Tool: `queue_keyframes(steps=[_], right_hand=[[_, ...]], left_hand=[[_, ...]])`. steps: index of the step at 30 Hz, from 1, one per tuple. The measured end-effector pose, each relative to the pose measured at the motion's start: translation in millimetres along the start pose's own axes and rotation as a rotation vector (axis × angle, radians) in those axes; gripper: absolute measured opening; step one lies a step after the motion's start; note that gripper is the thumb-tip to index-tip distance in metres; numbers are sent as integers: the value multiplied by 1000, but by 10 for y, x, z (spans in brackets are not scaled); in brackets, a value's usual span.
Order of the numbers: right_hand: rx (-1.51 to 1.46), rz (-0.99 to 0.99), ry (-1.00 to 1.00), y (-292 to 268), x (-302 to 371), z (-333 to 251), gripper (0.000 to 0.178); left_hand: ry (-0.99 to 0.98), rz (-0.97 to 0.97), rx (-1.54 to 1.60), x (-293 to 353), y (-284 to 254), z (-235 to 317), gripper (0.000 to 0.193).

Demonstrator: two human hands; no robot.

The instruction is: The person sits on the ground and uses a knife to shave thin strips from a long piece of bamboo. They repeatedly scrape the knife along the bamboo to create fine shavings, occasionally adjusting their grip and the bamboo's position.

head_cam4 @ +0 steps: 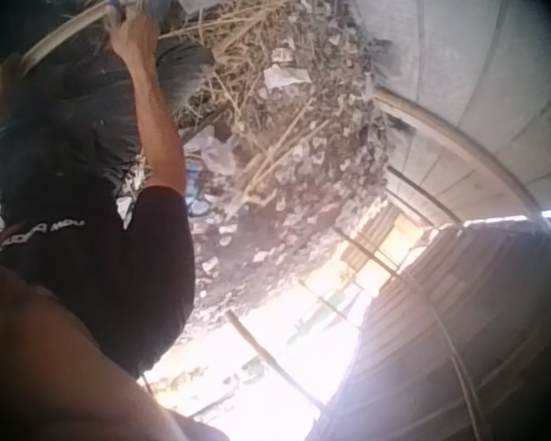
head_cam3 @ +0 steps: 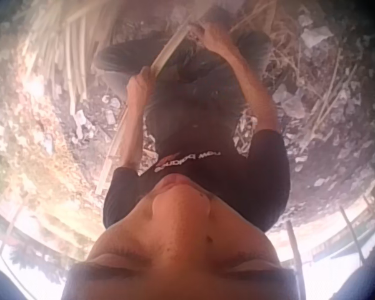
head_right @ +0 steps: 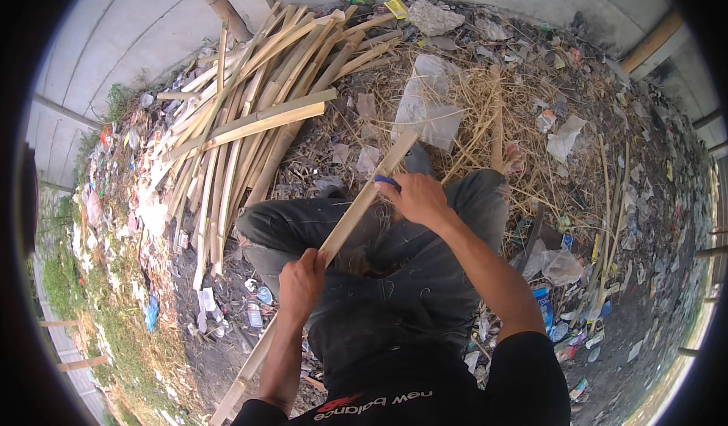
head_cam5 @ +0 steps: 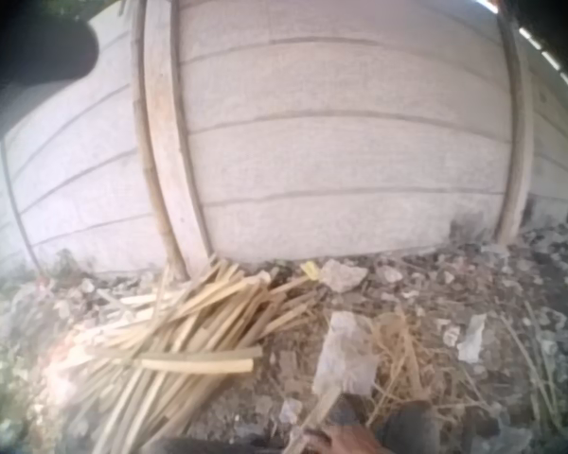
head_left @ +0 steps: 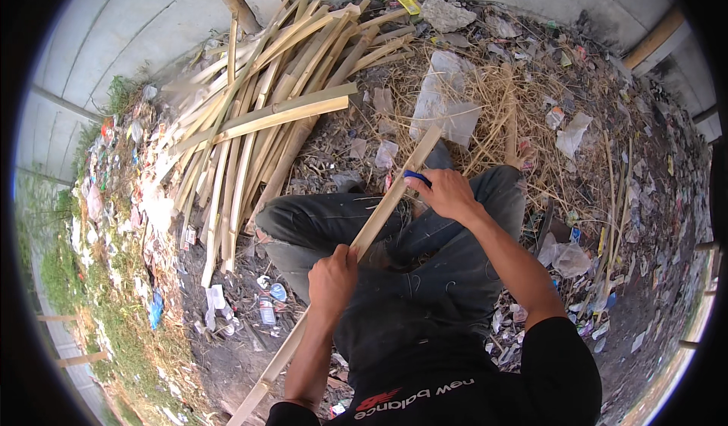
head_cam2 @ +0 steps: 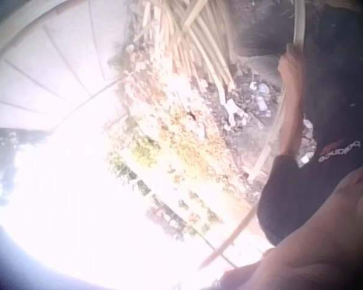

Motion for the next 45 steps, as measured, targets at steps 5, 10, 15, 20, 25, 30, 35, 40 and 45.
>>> queue_keyframes(steps=[5, 10, 15, 20, 25, 30, 35, 40, 45], right_hand=[[108, 98, 0, 34, 13, -14, 58], [105, 234, -82, -90, 12, -127, 55], [128, 223, -130, -128, -34, -144, 57], [133, 247, -177, -164, -50, -148, 59], [82, 213, -205, -131, -87, -55, 59], [-298, -353, -202, 148, -215, 342, 61], [-379, -800, -51, 175, -69, 514, 42], [-520, -848, 58, 252, 60, 601, 45], [105, -396, -213, 113, 81, 412, 32]], left_hand=[[-5, 25, 25, 14, 1, 78, 30], [-15, 45, 46, -52, -87, 25, 31], [-35, 15, 116, -65, -104, 12, 33], [-15, -11, 196, -87, -74, -26, 33], [-43, -143, 318, -179, 23, -181, 33], [-18, -106, 103, -204, -53, -166, 32], [31, -156, 31, -160, -66, -110, 31], [77, -185, -32, -182, -114, -36, 32], [42, -176, -70, -212, -100, -103, 30]])
Point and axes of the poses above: each hand's wrist, its own x-axis away from the middle knuckle, its own y-axis out of the palm, z = x × y, the point moved 6 cm from there along -x, towards the middle knuckle, and after that the axes turned 2 degrees about x, right-handed, at the moved point
